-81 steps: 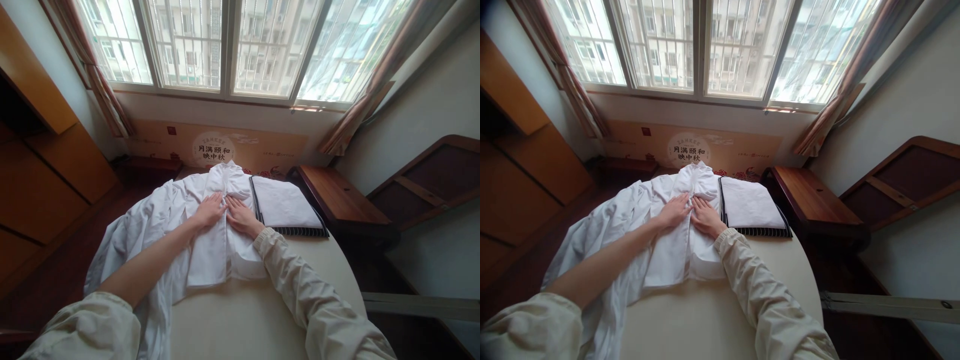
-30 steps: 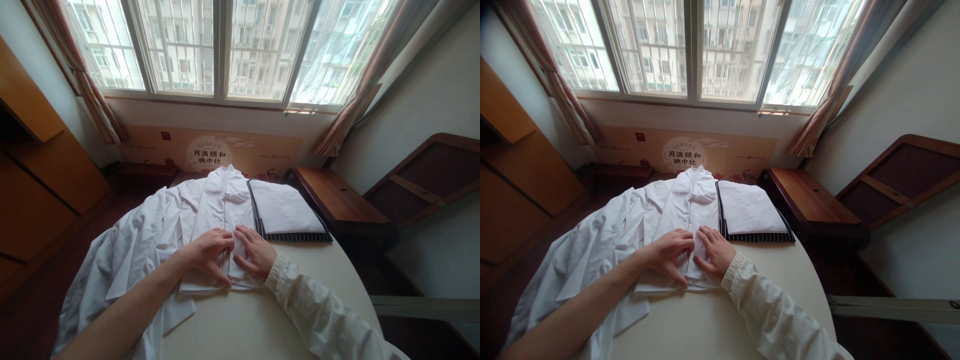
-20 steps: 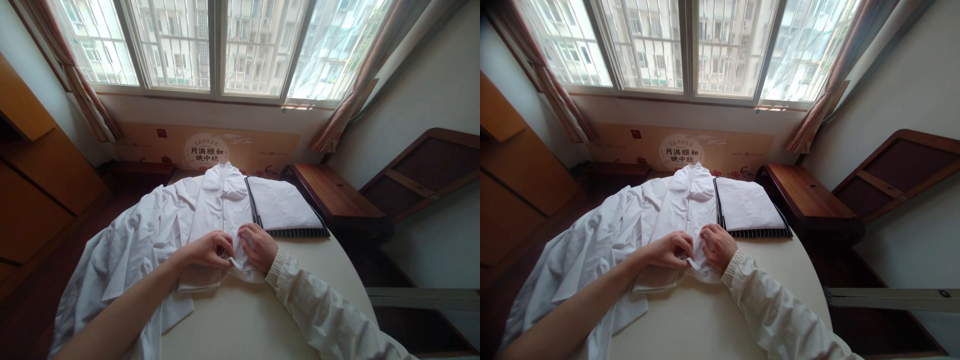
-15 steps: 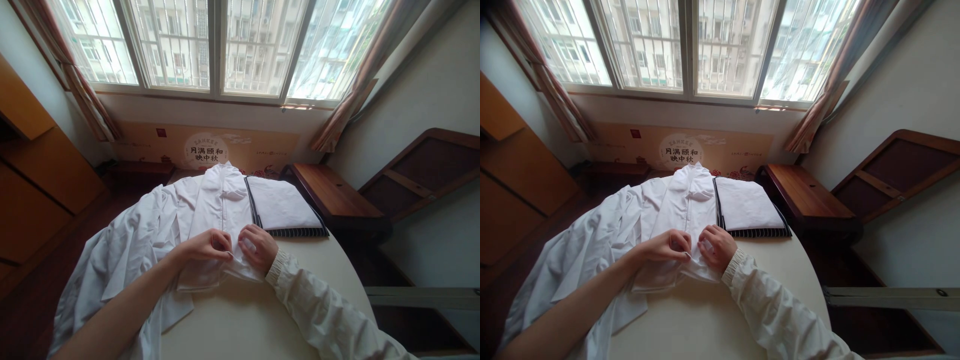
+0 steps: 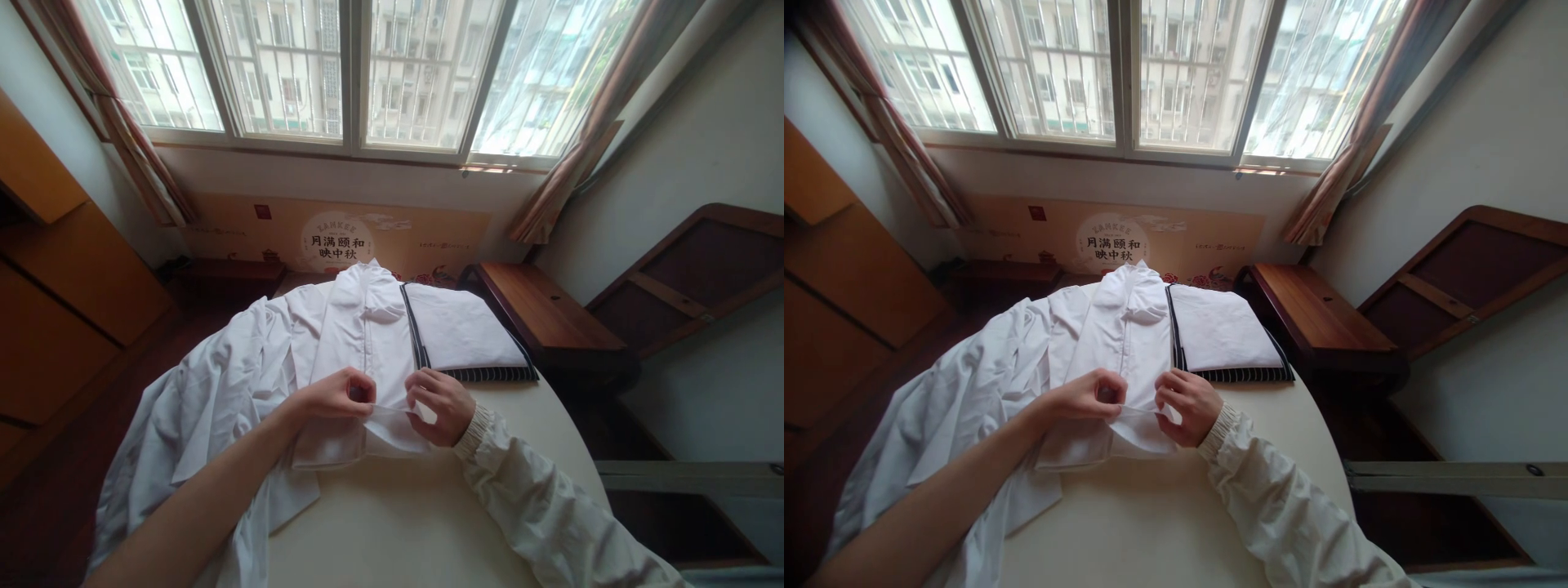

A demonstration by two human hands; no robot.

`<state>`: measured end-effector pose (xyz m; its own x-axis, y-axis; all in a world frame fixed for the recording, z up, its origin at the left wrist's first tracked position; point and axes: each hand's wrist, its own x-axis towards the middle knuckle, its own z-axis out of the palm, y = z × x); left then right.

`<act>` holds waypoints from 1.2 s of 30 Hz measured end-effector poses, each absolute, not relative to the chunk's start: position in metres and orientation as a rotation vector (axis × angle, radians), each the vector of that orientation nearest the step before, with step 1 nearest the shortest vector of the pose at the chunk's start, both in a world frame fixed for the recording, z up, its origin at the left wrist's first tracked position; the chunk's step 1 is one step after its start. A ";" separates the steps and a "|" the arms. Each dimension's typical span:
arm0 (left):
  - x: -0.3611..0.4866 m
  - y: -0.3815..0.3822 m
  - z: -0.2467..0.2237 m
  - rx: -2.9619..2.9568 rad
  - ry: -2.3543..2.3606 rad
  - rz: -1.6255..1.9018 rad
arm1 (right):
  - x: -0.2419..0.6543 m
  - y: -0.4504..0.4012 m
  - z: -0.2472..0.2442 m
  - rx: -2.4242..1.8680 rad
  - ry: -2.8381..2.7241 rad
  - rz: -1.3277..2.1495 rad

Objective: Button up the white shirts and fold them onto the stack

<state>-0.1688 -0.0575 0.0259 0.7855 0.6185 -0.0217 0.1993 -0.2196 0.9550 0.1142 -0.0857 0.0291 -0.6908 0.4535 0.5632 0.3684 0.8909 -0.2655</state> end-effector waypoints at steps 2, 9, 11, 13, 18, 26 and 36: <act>-0.168 -0.058 0.025 1.836 0.618 0.427 | 0.118 -0.087 0.031 -0.560 -2.428 0.125; -0.161 -0.061 0.028 2.070 0.479 0.495 | 0.120 -0.101 0.031 -0.423 -2.591 0.404; -0.160 -0.061 0.029 2.078 0.477 0.482 | 0.118 -0.104 0.028 -0.428 -2.648 0.441; -0.160 -0.061 0.030 2.082 0.494 0.479 | 0.117 -0.106 0.023 -0.456 -2.707 0.455; -0.158 -0.061 0.024 2.100 0.562 0.511 | 0.114 -0.107 0.017 -0.500 -2.750 0.520; -0.155 -0.058 0.020 2.368 1.062 0.999 | 0.113 -0.108 0.020 -0.531 -2.694 0.650; -0.153 -0.057 0.015 2.298 1.351 0.779 | 0.095 -0.029 0.069 -0.923 -2.380 0.481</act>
<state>-0.1527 -0.0566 0.0145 0.3902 0.8784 0.2758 0.6786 -0.4769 0.5587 0.0952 -0.0290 0.0686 -0.6216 0.6998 0.3520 0.5082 0.7022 -0.4986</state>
